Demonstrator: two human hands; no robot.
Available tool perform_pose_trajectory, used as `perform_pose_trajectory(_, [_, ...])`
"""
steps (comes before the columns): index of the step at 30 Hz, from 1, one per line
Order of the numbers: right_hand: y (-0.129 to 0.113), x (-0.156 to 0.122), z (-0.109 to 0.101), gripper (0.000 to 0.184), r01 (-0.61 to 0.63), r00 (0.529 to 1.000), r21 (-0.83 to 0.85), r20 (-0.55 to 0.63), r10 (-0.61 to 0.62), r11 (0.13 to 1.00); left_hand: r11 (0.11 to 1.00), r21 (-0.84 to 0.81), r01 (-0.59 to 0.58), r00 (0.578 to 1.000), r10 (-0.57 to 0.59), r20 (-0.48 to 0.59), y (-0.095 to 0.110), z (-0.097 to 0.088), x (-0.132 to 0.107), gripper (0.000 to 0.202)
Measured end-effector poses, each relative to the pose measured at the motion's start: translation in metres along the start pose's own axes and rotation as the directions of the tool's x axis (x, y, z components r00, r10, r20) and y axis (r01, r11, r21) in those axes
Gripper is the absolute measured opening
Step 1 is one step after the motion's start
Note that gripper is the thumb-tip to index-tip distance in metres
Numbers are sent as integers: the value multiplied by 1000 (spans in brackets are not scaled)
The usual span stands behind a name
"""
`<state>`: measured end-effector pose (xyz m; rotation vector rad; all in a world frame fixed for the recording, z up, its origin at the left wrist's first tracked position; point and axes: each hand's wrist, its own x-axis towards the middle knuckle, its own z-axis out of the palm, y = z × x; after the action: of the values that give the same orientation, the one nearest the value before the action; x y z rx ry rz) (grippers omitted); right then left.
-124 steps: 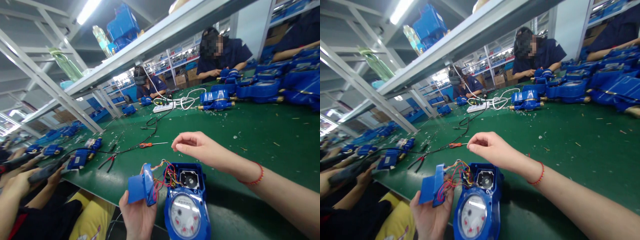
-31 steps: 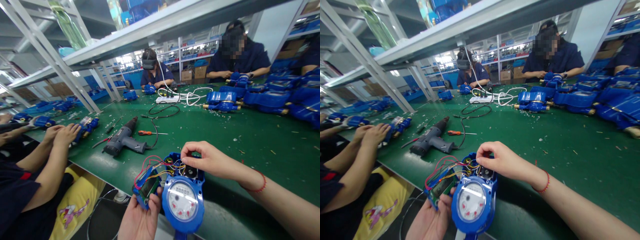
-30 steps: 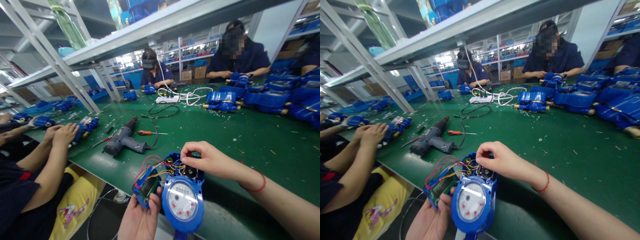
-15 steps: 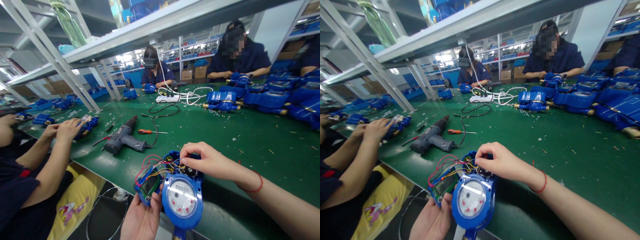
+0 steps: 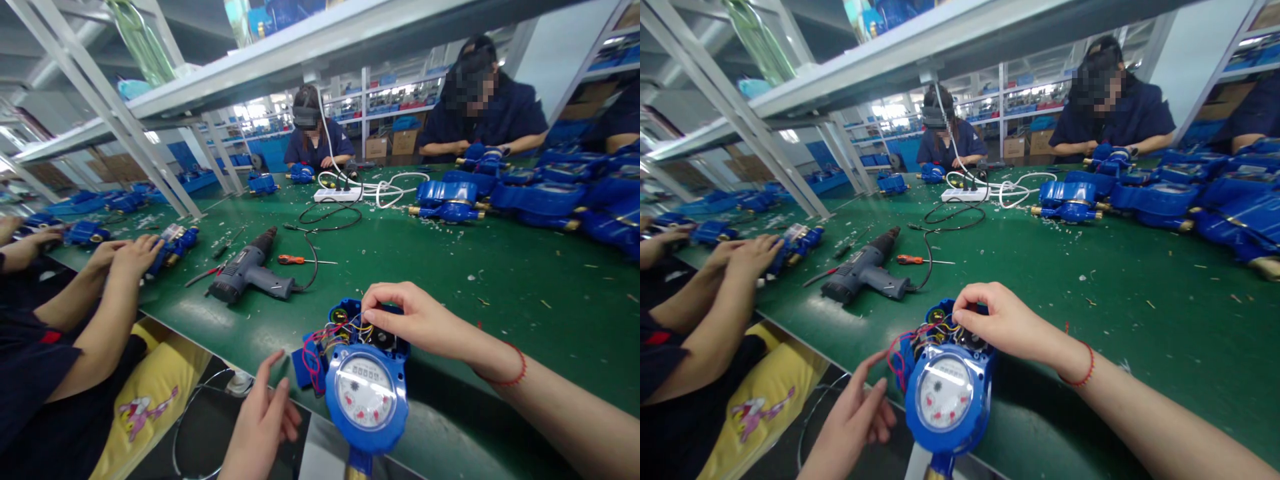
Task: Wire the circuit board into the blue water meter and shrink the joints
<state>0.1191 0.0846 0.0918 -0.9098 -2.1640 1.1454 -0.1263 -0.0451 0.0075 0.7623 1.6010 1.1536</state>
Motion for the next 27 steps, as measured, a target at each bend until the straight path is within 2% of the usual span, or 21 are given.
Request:
perform_pose_trajectory(1, [0, 0, 0, 18, 0, 1000, -1, 0, 0, 1000, 981, 166, -95, 986, 116, -121, 4, -4, 0, 39])
perform_pose_trajectory(2, [0, 0, 0, 18, -1, 1000, 0, 3, 1, 1000, 942, 296, -158, 951, 226, -211, 9, -7, -1, 38])
perform_pose_trajectory(3, [0, 0, 1, 19, -1, 1000, 1, 7, 1, 1000, 904, 371, -211, 909, 321, -267, 17, -7, -3, 32])
perform_pose_trajectory(5, [0, 0, 1, 19, 1, 1000, 6, 12, -1, 1000, 829, 391, -400, 803, 523, -286, 34, 0, -12, 28])
perform_pose_trajectory(6, [0, 0, 1, 19, 6, 1000, 8, 14, -6, 1000, 781, 356, -514, 750, 610, -256, 43, 7, -16, 23])
perform_pose_trajectory(7, [0, 0, 1, 19, 12, 1000, 11, 14, -12, 1000, 753, 291, -589, 725, 653, -222, 51, 16, -20, 19])
perform_pose_trajectory(9, [-1, 0, 1, 20, 20, 1000, 12, 9, -20, 1000, 723, 189, -664, 716, 688, -119, 62, 36, -22, 18])
perform_pose_trajectory(10, [-1, 0, 1, 20, 22, 1000, 16, 7, -22, 1000, 685, 212, -697, 695, 718, -34, 65, 45, -20, 16])
perform_pose_trajectory(12, [-1, -1, 1, 17, 21, 1000, 35, 1, -21, 999, 606, 312, -732, 649, 759, 49, 68, 59, -11, 13])
perform_pose_trajectory(17, [1, -2, 1, 10, 39, 999, 61, 3, -39, 997, 439, 493, -751, 541, 838, 77, 69, 69, 12, 9])
perform_pose_trajectory(18, [1, -2, 1, 9, 46, 999, 60, 5, -47, 997, 419, 515, -748, 530, 844, 82, 70, 68, 12, 9])
perform_pose_trajectory(20, [2, -3, 1, 10, 63, 998, 67, 7, -63, 996, 390, 567, -725, 539, 834, 116, 73, 68, 11, 13])
perform_pose_trajectory(24, [3, -3, 1, 11, 99, 995, 95, 21, -101, 990, 358, 639, -681, 614, 754, 233, 82, 67, 11, 22])
perform_pose_trajectory(27, [2, -2, 0, 12, 125, 991, 119, 39, -131, 985, 430, 584, -689, 679, 666, 311, 87, 65, 18, 17])
